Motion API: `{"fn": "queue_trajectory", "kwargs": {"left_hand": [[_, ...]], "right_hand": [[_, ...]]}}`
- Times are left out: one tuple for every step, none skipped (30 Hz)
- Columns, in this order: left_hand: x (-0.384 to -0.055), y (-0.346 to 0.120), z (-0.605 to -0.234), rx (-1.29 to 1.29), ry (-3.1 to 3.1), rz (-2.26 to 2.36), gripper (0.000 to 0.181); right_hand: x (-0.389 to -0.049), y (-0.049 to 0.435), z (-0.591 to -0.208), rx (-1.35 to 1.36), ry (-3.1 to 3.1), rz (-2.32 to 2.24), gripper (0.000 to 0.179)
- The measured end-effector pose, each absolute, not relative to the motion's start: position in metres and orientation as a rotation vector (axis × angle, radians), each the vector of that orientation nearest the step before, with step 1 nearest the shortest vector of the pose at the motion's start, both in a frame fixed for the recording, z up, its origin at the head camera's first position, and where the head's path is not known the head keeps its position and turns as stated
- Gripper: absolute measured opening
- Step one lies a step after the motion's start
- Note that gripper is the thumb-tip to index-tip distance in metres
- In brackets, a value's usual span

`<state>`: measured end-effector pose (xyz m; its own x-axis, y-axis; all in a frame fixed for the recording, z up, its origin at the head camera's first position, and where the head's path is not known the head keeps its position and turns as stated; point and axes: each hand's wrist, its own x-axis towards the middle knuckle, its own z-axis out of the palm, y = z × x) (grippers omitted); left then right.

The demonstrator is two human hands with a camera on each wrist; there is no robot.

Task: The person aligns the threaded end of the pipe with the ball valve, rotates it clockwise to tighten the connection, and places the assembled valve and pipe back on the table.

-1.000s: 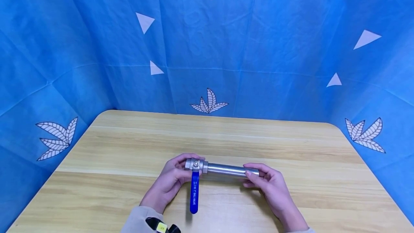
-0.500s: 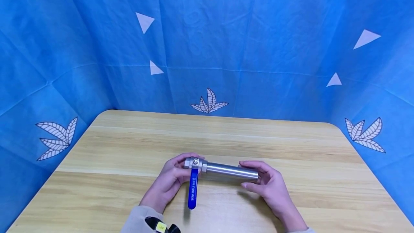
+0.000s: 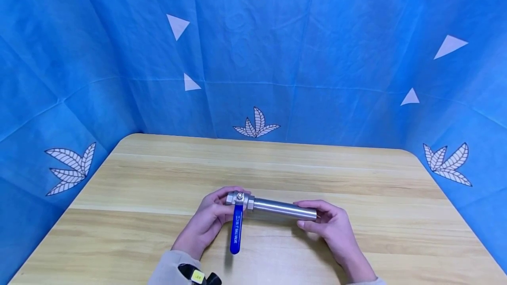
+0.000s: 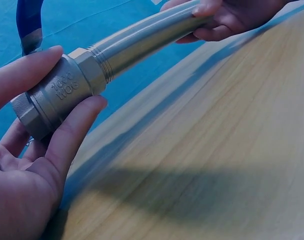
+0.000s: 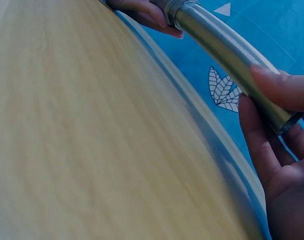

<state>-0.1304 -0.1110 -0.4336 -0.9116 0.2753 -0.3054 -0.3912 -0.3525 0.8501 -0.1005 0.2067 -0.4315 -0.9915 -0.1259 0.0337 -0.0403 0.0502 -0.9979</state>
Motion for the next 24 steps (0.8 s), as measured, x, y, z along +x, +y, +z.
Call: {"fn": "queue_trajectory", "kwargs": {"left_hand": [[-0.1305, -0.1109, -0.4337, -0.151, 1.485, 2.290, 0.067], [-0.1306, -0.1107, -0.4337, -0.150, 1.486, 2.290, 0.067], [-0.1307, -0.1106, -0.4338, -0.148, 1.486, 2.291, 0.067], [-0.1308, -0.1105, -0.4339, -0.148, 1.484, 2.292, 0.067], [-0.1308, -0.1104, -0.4339, -0.147, 1.485, 2.293, 0.067], [-0.1308, -0.1103, -0.4341, -0.146, 1.486, 2.295, 0.066], [-0.1309, -0.1102, -0.4343, -0.145, 1.489, 2.295, 0.066], [-0.1310, -0.1101, -0.4345, -0.145, 1.490, 2.296, 0.066], [-0.1310, -0.1100, -0.4347, -0.146, 1.491, 2.296, 0.066], [-0.1312, -0.1099, -0.4349, -0.146, 1.492, 2.295, 0.065], [-0.1313, -0.1097, -0.4350, -0.146, 1.495, 2.294, 0.065], [-0.1315, -0.1096, -0.4353, -0.146, 1.497, 2.293, 0.065], [-0.1317, -0.1095, -0.4355, -0.143, 1.498, 2.292, 0.065], [-0.1319, -0.1095, -0.4356, -0.142, 1.498, 2.292, 0.065], [-0.1320, -0.1094, -0.4358, -0.140, 1.499, 2.291, 0.064], [-0.1321, -0.1094, -0.4360, -0.138, 1.501, 2.291, 0.064], [-0.1321, -0.1093, -0.4361, -0.134, 1.502, 2.292, 0.063], [-0.1321, -0.1092, -0.4361, -0.131, 1.504, 2.290, 0.062], [-0.1321, -0.1091, -0.4361, -0.128, 1.509, 2.288, 0.061], [-0.1320, -0.1089, -0.4360, -0.126, 1.517, 2.285, 0.060], [-0.1318, -0.1086, -0.4359, -0.123, 1.526, 2.280, 0.060], [-0.1316, -0.1082, -0.4357, -0.122, 1.538, 2.273, 0.059], [-0.1314, -0.1077, -0.4354, -0.121, 1.551, 2.266, 0.059], [-0.1312, -0.1071, -0.4351, -0.126, 1.565, 2.256, 0.058]], "right_hand": [[-0.1006, 0.2066, -0.4311, -0.161, 2.228, -2.113, 0.049], [-0.1006, 0.2065, -0.4306, -0.150, 2.226, -2.108, 0.049], [-0.1007, 0.2063, -0.4304, -0.132, 2.223, -2.106, 0.048], [-0.1008, 0.2062, -0.4303, -0.121, 2.219, -2.103, 0.048], [-0.1008, 0.2061, -0.4303, -0.105, 2.214, -2.103, 0.047], [-0.1009, 0.2060, -0.4303, -0.089, 2.205, -2.103, 0.046], [-0.1011, 0.2060, -0.4306, -0.076, 2.198, -2.105, 0.046], [-0.1012, 0.2061, -0.4307, -0.069, 2.192, -2.105, 0.045], [-0.1015, 0.2062, -0.4311, -0.061, 2.184, -2.108, 0.045], [-0.1016, 0.2062, -0.4311, -0.057, 2.178, -2.110, 0.045], [-0.1017, 0.2062, -0.4312, -0.054, 2.173, -2.112, 0.044], [-0.1019, 0.2062, -0.4313, -0.055, 2.168, -2.114, 0.044], [-0.1020, 0.2062, -0.4313, -0.056, 2.165, -2.116, 0.044], [-0.1021, 0.2061, -0.4312, -0.059, 2.161, -2.118, 0.044], [-0.1023, 0.2059, -0.4311, -0.060, 2.159, -2.120, 0.044], [-0.1023, 0.2057, -0.4309, -0.060, 2.155, -2.122, 0.044], [-0.1023, 0.2056, -0.4307, -0.057, 2.151, -2.124, 0.044], [-0.1023, 0.2053, -0.4305, -0.057, 2.148, -2.126, 0.044], [-0.1022, 0.2051, -0.4303, -0.053, 2.148, -2.127, 0.044], [-0.1021, 0.2049, -0.4301, -0.047, 2.148, -2.129, 0.044], [-0.1020, 0.2047, -0.4300, -0.039, 2.147, -2.131, 0.044], [-0.1018, 0.2046, -0.4299, -0.032, 2.145, -2.133, 0.044], [-0.1017, 0.2045, -0.4299, -0.025, 2.146, -2.134, 0.044], [-0.1015, 0.2044, -0.4300, -0.016, 2.147, -2.134, 0.044]]}}
